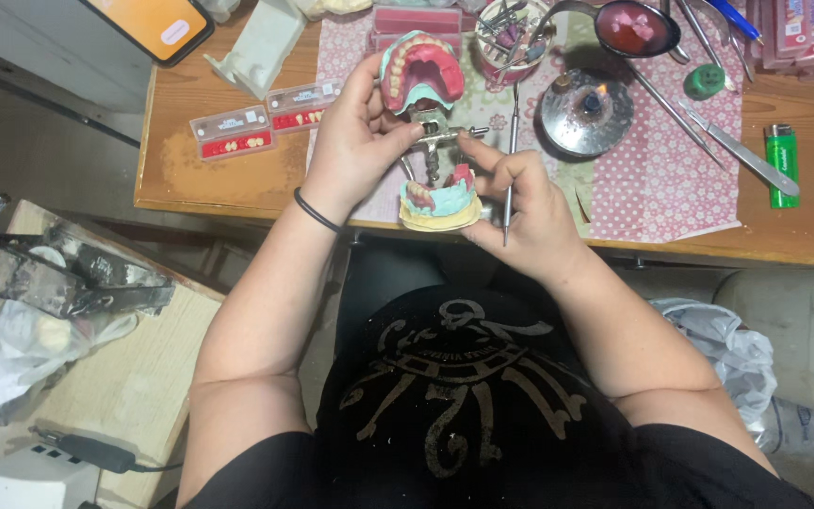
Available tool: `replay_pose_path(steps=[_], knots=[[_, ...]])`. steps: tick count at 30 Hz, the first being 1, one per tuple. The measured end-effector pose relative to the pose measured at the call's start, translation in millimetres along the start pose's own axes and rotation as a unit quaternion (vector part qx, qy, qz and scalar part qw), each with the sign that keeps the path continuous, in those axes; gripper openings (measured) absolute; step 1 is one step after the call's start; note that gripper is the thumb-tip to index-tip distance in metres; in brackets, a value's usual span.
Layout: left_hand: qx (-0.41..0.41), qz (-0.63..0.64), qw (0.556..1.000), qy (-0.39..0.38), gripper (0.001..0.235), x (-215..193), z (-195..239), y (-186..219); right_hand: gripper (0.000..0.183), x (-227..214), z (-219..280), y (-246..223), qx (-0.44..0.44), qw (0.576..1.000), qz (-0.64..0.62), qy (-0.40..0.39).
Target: The person holds a dental mold with wax and uses a metal tool to scrape and shape the material. They rotate the mold to access different areas and occasionally use their fingers to adjust the wax.
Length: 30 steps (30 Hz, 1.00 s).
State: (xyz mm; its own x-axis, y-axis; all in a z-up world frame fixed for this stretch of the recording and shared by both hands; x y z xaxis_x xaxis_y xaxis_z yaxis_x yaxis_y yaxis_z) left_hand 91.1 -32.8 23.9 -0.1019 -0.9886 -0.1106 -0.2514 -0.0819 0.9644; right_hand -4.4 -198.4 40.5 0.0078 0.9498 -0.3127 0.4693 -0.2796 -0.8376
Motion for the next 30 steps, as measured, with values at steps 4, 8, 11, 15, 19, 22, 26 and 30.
replay_pose_path(steps=[4, 8, 11, 15, 19, 22, 26, 30], knots=[[-0.003, 0.020, 1.000, -0.003, 0.066, 0, 0, -4, 0.050, 0, 0, -2, -0.006, 1.000, 0.004, 0.005], [-0.006, 0.040, 0.999, -0.006, 0.069, 0, -1, -12, 0.050, -1, 0, -2, -0.004, 1.000, 0.008, 0.008], [-0.007, 0.036, 0.999, -0.005, 0.069, 1, -1, -10, 0.050, -1, 0, -2, -0.008, 1.000, 0.015, 0.008], [-0.014, 0.040, 0.999, 0.000, 0.068, 0, -1, -12, 0.050, -1, 1, -1, -0.010, 1.000, 0.022, 0.011], [-0.008, 0.056, 0.998, -0.005, 0.066, 2, -1, -10, 0.050, -2, 1, 0, -0.005, 1.000, 0.023, 0.011], [-0.004, 0.049, 0.999, 0.002, 0.069, 0, -1, -10, 0.051, -2, 1, 2, -0.003, 0.999, 0.038, 0.012], [-0.001, 0.045, 0.999, -0.001, 0.066, 1, -1, -8, 0.051, -1, 0, -2, -0.010, 0.999, 0.032, 0.010], [0.005, 0.029, 1.000, 0.004, 0.065, 0, -1, -7, 0.052, -2, 1, 0, -0.008, 0.999, 0.037, 0.012]])
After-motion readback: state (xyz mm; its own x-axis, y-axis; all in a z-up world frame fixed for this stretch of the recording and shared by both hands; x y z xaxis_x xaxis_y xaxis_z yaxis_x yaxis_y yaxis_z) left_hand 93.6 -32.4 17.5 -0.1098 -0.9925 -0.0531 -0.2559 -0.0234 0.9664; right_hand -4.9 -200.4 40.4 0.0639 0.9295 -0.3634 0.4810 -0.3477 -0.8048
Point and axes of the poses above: each hand's wrist, its own z-axis away from the middle knuckle, its own x-axis out of the palm, y = z × x, the point moved 10 cm from there along -z, towards the middle knuckle, and after that the axes turned 12 degrees about y, right-handed, at the moved point
